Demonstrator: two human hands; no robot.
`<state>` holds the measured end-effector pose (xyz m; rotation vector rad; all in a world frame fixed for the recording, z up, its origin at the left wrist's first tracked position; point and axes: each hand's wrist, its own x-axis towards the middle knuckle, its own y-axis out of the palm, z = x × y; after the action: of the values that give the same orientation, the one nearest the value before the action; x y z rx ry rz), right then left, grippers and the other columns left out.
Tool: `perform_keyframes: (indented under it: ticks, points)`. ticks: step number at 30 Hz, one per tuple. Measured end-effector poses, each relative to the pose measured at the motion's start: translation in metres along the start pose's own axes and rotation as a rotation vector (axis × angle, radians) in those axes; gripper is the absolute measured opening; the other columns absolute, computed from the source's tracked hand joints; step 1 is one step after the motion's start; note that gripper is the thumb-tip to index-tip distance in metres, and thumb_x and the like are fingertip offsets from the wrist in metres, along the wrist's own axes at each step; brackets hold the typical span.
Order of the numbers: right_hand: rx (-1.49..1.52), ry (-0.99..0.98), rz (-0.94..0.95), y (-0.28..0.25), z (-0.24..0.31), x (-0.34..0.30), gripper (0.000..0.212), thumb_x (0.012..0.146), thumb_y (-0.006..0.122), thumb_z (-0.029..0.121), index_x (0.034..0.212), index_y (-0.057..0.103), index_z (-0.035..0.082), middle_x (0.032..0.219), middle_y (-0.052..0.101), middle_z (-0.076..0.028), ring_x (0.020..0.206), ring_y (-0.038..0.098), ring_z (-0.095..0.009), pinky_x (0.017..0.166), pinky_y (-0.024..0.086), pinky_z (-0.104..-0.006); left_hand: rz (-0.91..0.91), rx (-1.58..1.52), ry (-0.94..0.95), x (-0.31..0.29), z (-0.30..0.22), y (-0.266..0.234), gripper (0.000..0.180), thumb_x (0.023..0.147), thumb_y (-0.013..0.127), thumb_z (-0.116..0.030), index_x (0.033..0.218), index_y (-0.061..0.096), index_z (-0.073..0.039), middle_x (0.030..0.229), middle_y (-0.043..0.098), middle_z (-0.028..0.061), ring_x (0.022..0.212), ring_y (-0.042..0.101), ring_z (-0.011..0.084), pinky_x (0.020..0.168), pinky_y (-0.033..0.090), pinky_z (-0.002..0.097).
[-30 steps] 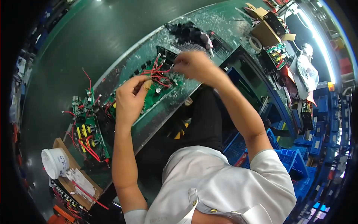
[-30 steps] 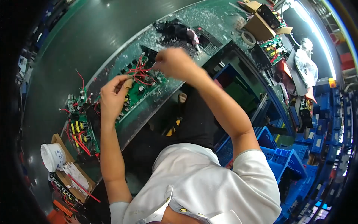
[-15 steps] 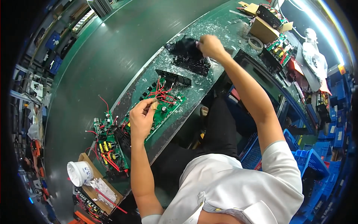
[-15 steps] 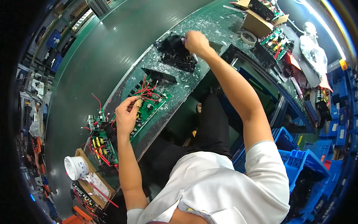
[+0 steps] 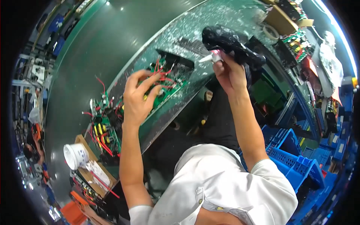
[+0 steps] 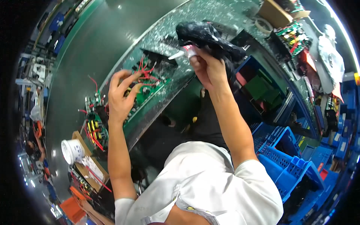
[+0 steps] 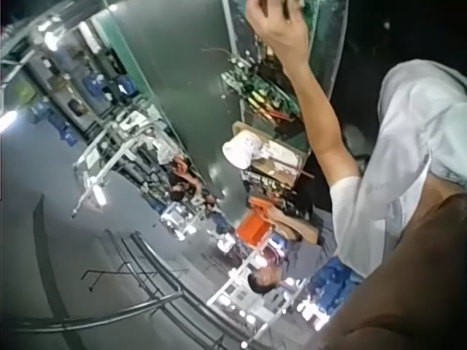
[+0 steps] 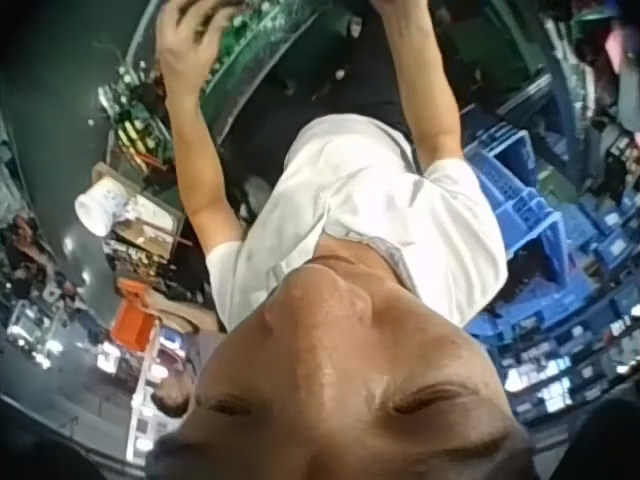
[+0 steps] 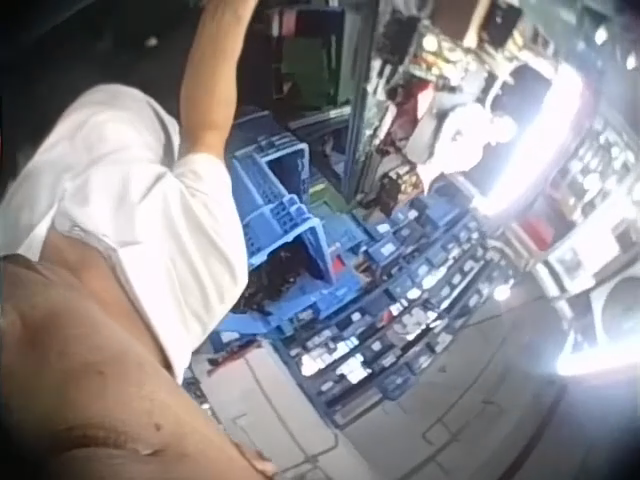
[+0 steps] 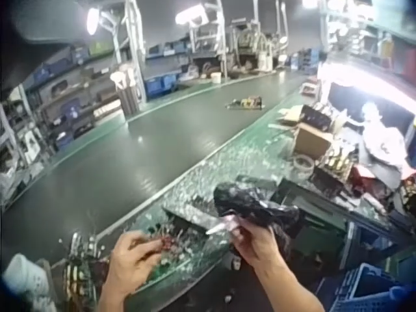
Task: Assembling small electronic components onto a printed circuit board on a factory production line.
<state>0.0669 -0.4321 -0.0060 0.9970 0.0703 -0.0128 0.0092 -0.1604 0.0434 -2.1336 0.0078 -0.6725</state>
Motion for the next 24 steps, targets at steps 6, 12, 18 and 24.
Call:
perform_keyframes:
  ticks: [6,12,18,24]
  points:
    - [-0.222,0.041,0.007,-0.058,-0.079,-0.050,0.021,0.094,0.058,-0.001,0.115,0.060,0.001,0.109,0.066,-0.012,0.084,0.067,-0.023,0.074,0.052,-0.0325,0.173,0.130,0.177,0.005,0.018,0.022,0.027,0.079,0.077,-0.022,0.106,0.076,-0.017,0.113,0.063,0.0063,0.111,0.055,0.0283,0.092,0.046,0.0415]
    - [-1.294,-0.240,0.121,-0.101,-0.112,-0.048,0.040,0.088,0.059,-0.002,0.128,0.060,-0.003,0.128,0.062,-0.019,0.119,0.059,-0.034,0.103,0.045,-0.0429,0.158,-0.012,-0.053,0.001,0.029,0.026,0.018,0.083,0.074,-0.017,0.099,0.077,-0.008,0.091,0.065,0.0069,0.095,0.060,0.0250,0.085,0.048,0.0367]
    - [-1.584,-0.074,0.128,-0.073,-0.103,-0.062,0.046,0.093,0.047,0.009,0.137,0.053,-0.004,0.142,0.052,-0.021,0.130,0.050,-0.034,0.112,0.037,-0.0442,0.138,-0.071,-0.147,0.000,0.030,0.029,0.016,0.083,0.074,-0.017,0.096,0.077,-0.007,0.092,0.066,0.0092,0.094,0.059,0.0283,0.085,0.047,0.0394]
    - [-1.496,0.035,0.093,-0.071,-0.102,-0.061,0.047,0.095,0.047,0.012,0.139,0.052,-0.003,0.142,0.052,-0.020,0.134,0.047,-0.033,0.114,0.034,-0.0427,0.147,-0.057,-0.136,0.000,0.030,0.028,0.018,0.085,0.074,-0.016,0.100,0.077,-0.007,0.095,0.068,0.0075,0.095,0.061,0.0253,0.085,0.048,0.0362]
